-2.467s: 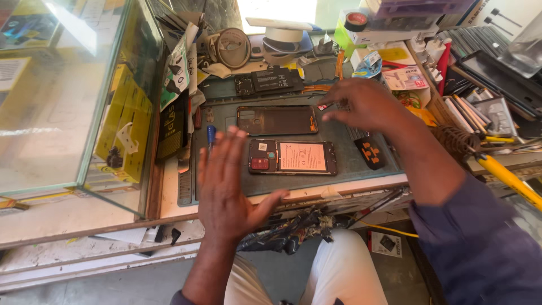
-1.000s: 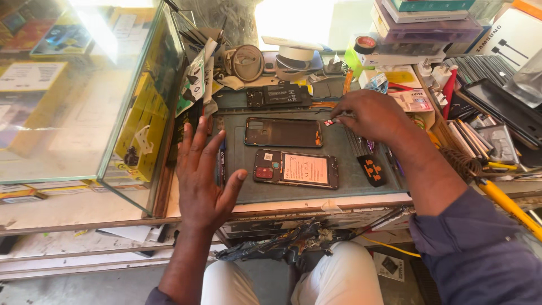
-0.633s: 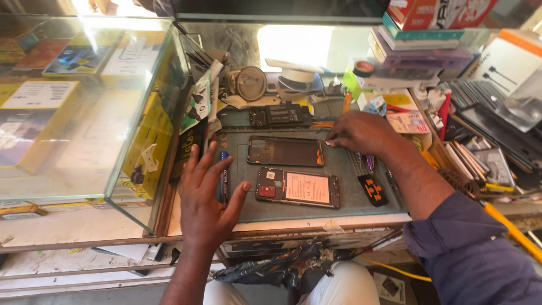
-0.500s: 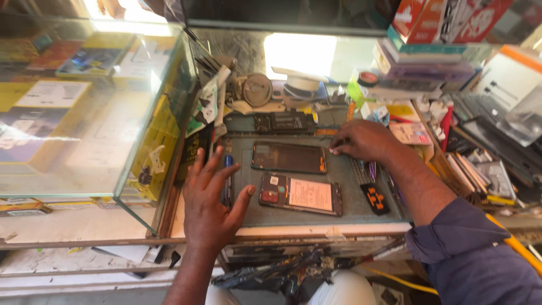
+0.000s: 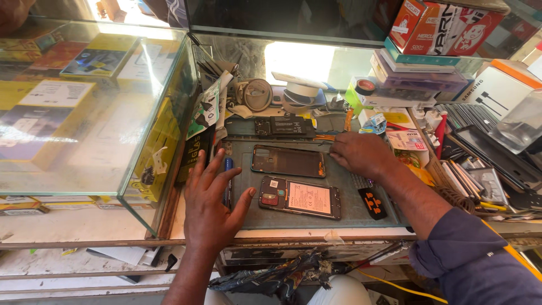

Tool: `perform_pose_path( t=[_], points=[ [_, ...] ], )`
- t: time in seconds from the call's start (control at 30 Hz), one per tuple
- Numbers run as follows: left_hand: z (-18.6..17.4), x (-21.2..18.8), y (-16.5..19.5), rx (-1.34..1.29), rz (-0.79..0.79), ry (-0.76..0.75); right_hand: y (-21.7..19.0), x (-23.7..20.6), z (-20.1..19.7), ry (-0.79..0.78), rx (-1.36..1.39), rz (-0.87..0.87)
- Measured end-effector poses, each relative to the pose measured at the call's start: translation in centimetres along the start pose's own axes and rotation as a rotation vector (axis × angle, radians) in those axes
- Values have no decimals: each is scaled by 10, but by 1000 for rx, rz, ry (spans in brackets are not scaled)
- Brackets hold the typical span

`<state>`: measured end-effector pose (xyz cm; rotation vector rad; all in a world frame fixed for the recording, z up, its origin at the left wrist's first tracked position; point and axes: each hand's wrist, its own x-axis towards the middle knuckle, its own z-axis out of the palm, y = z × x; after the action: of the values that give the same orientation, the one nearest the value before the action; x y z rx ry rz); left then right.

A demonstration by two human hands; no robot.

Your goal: The person holds a smartphone, removes its back cover, and places it on the workbench. They then use a screwdriver to remove screws from the phone's internal frame.

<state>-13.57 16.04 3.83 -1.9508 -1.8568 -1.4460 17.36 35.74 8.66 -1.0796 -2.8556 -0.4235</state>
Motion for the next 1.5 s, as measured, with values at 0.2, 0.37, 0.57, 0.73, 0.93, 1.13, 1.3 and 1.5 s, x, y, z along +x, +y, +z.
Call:
perform_pose_path(
  t=[0.2,0.37,0.57,0.73,0.93,1.13,1.3,1.5],
  points=[
    [0,0,0,19,-11,-6,-30,13,-15,129,76,27],
    [1,0,1,49,-13,-14,-66,33,-16,106,16,-136],
    [-1,1,1,59,-25,-38,-68,36,-15,-66,59,-49],
    [-1,2,1,45,-10,-29,-56,33,-11,-79,178,-25],
    [-2,0,1,48,-7,-19,-38,27,-17,-62,354,-3],
    [-2,1,0,26,-31,-20,-34,23,-5,-130,352,-110],
    [-2,0,-2,25,-32,-21,-19,20,9,-166,373,-66],
    [-3,1,-1,10,-38,-10,-4,17,20,-121,447,-42]
  ],
)
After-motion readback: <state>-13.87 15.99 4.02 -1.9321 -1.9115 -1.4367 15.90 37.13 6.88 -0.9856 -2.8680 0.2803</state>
